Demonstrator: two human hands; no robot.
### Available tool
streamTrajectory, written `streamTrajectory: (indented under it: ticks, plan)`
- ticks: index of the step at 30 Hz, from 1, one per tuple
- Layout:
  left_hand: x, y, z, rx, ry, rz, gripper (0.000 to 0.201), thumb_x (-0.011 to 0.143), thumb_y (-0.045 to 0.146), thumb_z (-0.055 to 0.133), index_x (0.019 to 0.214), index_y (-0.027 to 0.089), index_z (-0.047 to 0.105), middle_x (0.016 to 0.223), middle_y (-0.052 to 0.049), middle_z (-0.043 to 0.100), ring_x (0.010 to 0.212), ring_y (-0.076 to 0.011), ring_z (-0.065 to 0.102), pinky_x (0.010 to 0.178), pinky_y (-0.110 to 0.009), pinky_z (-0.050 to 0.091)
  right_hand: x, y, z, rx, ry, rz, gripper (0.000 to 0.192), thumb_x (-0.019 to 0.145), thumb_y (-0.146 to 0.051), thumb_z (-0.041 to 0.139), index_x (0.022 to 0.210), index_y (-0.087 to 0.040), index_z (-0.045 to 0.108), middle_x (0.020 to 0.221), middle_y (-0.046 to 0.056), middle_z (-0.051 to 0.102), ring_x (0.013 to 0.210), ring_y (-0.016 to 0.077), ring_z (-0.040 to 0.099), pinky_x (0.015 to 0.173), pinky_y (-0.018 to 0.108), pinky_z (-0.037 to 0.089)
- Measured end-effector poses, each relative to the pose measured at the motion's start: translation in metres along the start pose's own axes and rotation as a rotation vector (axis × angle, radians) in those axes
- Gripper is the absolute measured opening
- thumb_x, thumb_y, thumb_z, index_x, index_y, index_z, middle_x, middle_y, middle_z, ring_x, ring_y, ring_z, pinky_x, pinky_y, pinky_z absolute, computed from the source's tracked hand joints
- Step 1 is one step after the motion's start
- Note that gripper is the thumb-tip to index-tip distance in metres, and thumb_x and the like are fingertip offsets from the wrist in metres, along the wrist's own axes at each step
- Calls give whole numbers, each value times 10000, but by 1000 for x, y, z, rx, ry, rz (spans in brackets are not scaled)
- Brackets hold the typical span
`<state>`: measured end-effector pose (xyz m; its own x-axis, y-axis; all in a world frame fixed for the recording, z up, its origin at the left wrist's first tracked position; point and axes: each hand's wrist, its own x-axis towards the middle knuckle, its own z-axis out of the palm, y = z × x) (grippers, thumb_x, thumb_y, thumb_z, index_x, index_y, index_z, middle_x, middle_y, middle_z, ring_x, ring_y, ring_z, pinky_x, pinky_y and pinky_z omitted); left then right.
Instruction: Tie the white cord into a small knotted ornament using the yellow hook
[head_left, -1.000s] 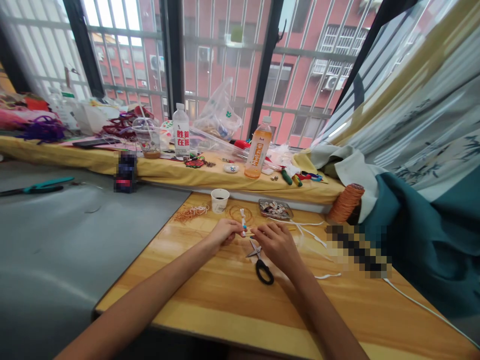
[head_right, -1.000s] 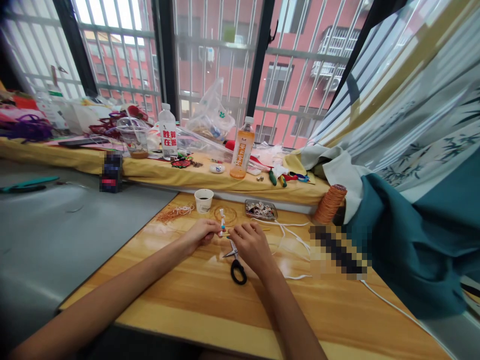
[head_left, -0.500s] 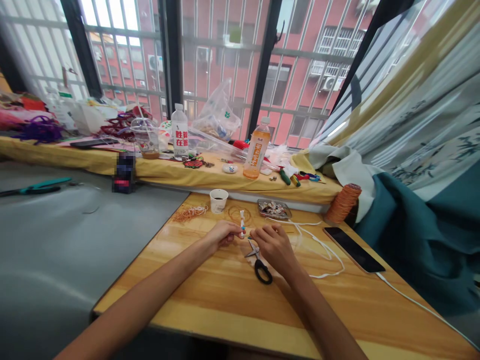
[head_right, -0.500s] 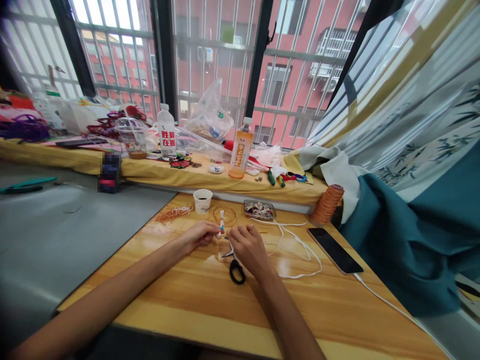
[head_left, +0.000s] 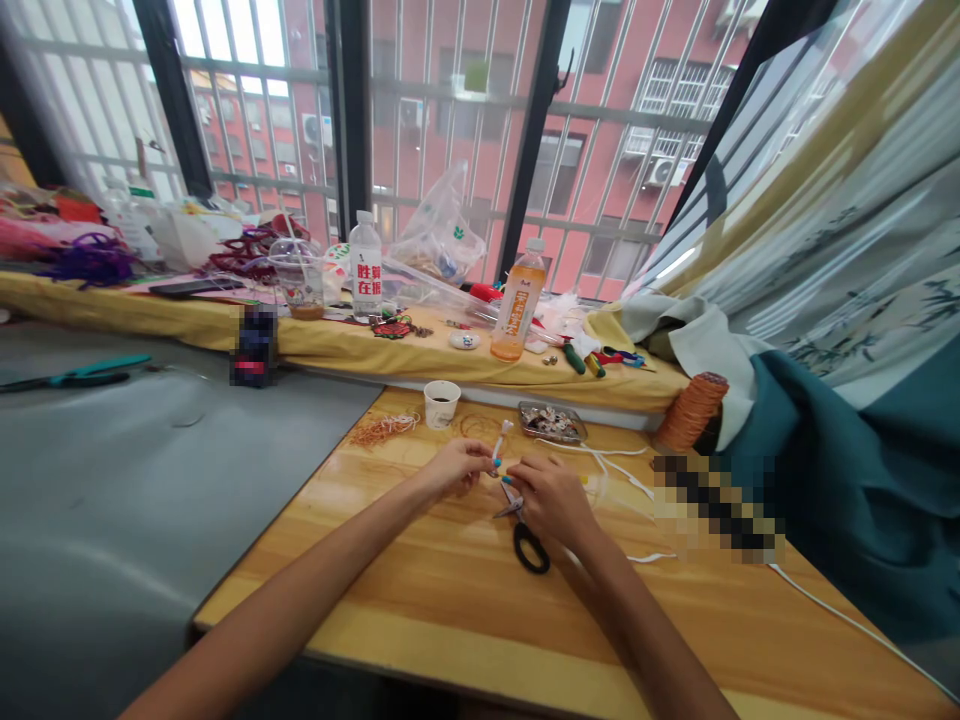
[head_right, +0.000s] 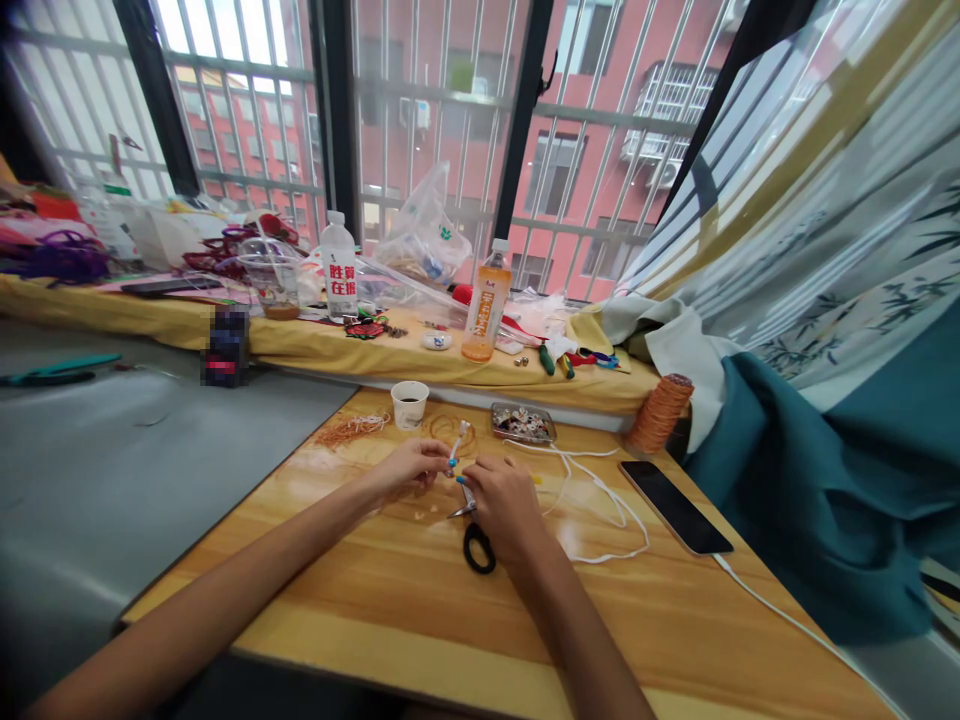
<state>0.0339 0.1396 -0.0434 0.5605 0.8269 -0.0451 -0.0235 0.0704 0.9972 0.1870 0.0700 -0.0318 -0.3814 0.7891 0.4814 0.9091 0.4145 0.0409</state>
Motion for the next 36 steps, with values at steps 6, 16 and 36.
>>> streamTrajectory:
  ticks: [6, 16, 36]
  plan:
    - [1, 2, -1, 12, -18, 82, 289, 534, 292, 630, 746, 103, 582, 562, 18, 555, 406, -36, 383, 385, -172, 278, -2, 2, 1, 141, -93, 123, 190, 791, -204, 414, 752, -199, 600, 736, 11, 592, 663, 119, 499, 554, 225, 257]
    - [2, 0, -1, -1, -25, 147, 318, 534, 362, 644, 690, 99, 558, 567, 8, 561, 381, -31, 362, 383, -179, 258, -3, 3, 6, 191, -151, 169, 220, 810, -218, 366, 704, -185, 555, 714, 16, 591, 641, 120, 483, 545, 216, 254]
    - [-2, -2, -3, -77, 72, -91, 155, 541, 227, 564, 631, 106, 599, 542, 1, 568, 313, -10, 267, 340, -189, 81, 0, 10, 2, -118, 217, -172, 171, 809, -209, 460, 931, -195, 578, 765, 31, 582, 722, 143, 478, 676, 266, 316]
